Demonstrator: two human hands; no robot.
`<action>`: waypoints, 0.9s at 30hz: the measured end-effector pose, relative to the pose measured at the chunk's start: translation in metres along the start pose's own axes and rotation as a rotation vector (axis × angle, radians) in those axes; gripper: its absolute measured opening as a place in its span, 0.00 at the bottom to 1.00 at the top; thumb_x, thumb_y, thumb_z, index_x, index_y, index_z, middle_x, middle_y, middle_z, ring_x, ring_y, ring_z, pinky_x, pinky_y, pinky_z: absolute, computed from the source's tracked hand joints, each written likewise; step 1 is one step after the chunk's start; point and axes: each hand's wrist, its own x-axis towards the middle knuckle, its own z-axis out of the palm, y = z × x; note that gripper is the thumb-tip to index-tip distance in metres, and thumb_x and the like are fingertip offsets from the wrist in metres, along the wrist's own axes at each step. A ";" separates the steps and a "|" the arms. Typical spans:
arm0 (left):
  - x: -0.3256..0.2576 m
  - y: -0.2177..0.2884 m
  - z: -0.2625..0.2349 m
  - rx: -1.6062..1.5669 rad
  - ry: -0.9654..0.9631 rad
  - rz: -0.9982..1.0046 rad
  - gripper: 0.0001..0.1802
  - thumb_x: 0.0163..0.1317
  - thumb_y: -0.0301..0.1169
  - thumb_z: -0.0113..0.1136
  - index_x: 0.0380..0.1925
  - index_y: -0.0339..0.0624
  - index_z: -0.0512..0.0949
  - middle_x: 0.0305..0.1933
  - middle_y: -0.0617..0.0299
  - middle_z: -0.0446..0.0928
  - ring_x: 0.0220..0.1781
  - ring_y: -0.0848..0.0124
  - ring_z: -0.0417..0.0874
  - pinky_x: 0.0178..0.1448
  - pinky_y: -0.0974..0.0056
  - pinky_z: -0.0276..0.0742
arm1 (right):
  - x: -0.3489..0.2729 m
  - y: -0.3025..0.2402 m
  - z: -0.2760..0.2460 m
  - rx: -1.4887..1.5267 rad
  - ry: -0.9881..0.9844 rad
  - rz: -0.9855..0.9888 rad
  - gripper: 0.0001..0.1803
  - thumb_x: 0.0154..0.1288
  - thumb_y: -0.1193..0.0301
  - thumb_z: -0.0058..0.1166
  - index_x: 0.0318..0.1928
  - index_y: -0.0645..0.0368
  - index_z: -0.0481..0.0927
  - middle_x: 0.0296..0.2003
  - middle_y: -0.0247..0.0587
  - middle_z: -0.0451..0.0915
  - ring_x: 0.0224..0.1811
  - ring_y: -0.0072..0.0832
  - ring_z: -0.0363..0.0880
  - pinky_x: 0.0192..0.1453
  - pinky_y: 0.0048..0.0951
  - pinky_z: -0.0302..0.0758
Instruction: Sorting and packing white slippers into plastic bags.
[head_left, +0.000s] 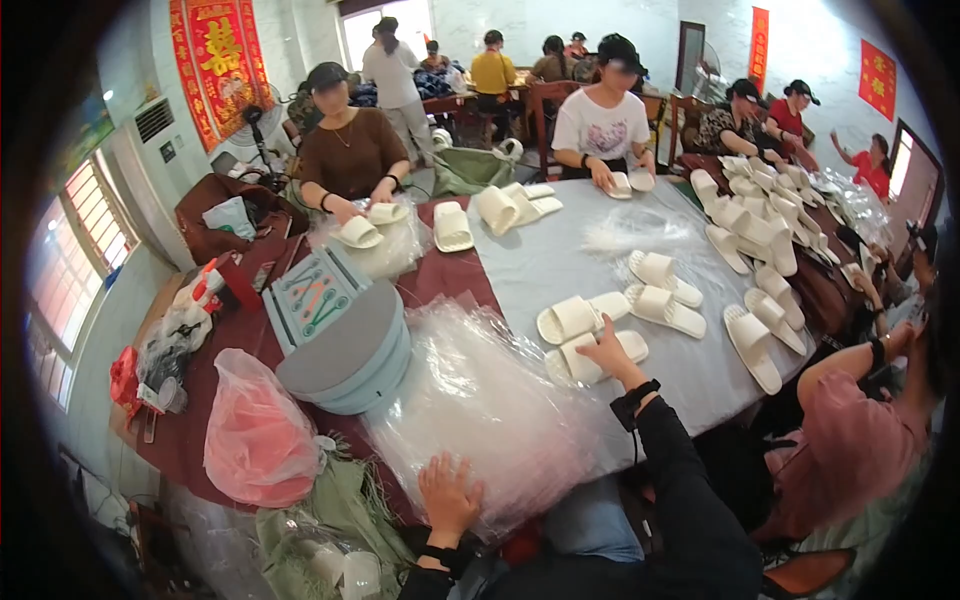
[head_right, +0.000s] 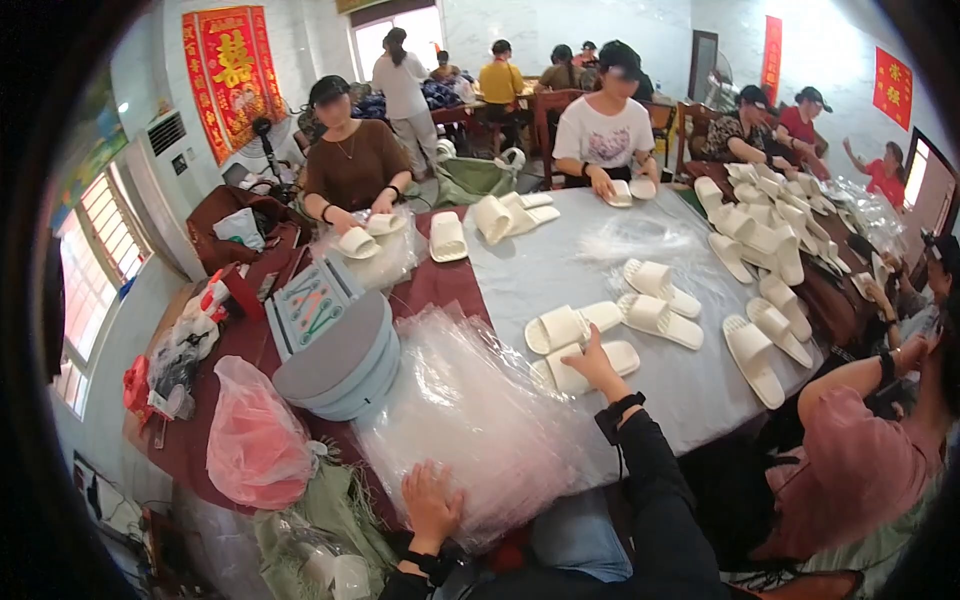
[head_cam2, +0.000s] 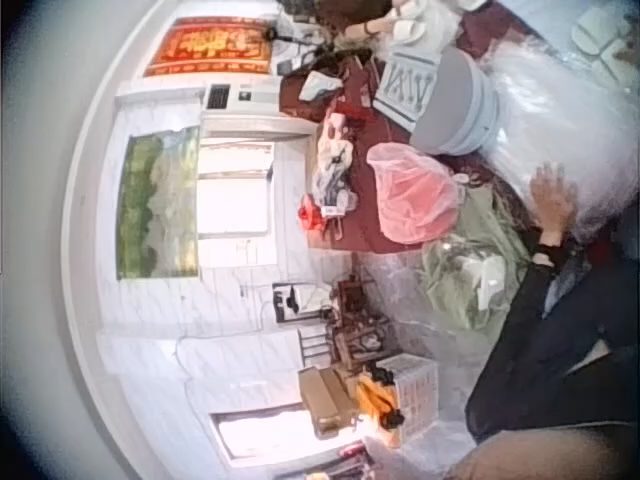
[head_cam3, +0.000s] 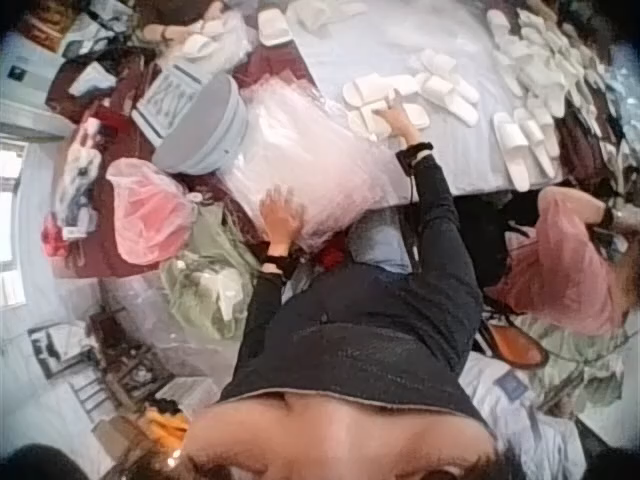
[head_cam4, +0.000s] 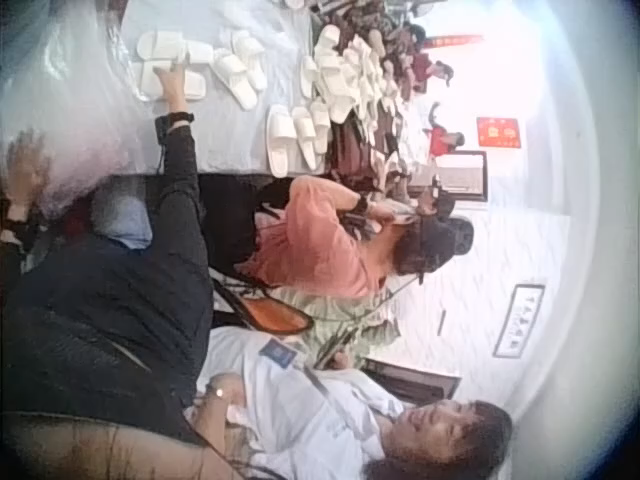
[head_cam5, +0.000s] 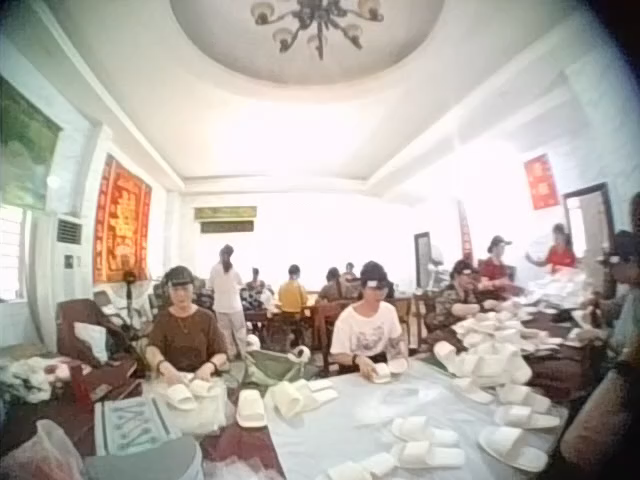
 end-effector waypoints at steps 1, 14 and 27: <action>0.003 0.003 0.001 -0.001 0.020 0.007 0.25 0.55 0.47 0.55 0.53 0.52 0.74 0.60 0.48 0.66 0.64 0.49 0.62 0.67 0.42 0.50 | 0.012 0.016 -0.005 0.124 0.004 -0.087 0.53 0.47 0.70 0.66 0.68 0.61 0.44 0.56 0.58 0.69 0.57 0.40 0.70 0.56 0.31 0.70; -0.003 -0.005 0.008 0.003 0.040 -0.001 0.25 0.55 0.49 0.55 0.51 0.52 0.75 0.58 0.51 0.68 0.64 0.52 0.61 0.67 0.44 0.49 | 0.028 0.012 0.012 0.234 -0.132 0.092 0.15 0.55 0.71 0.58 0.42 0.65 0.76 0.34 0.41 0.78 0.34 0.26 0.76 0.36 0.27 0.72; 0.000 0.001 0.007 -0.013 0.039 0.015 0.25 0.55 0.48 0.56 0.52 0.53 0.74 0.58 0.51 0.67 0.64 0.52 0.62 0.67 0.43 0.51 | -0.116 -0.065 -0.006 0.716 0.246 -0.271 0.21 0.66 0.69 0.47 0.57 0.62 0.65 0.37 0.34 0.76 0.33 0.20 0.73 0.35 0.25 0.70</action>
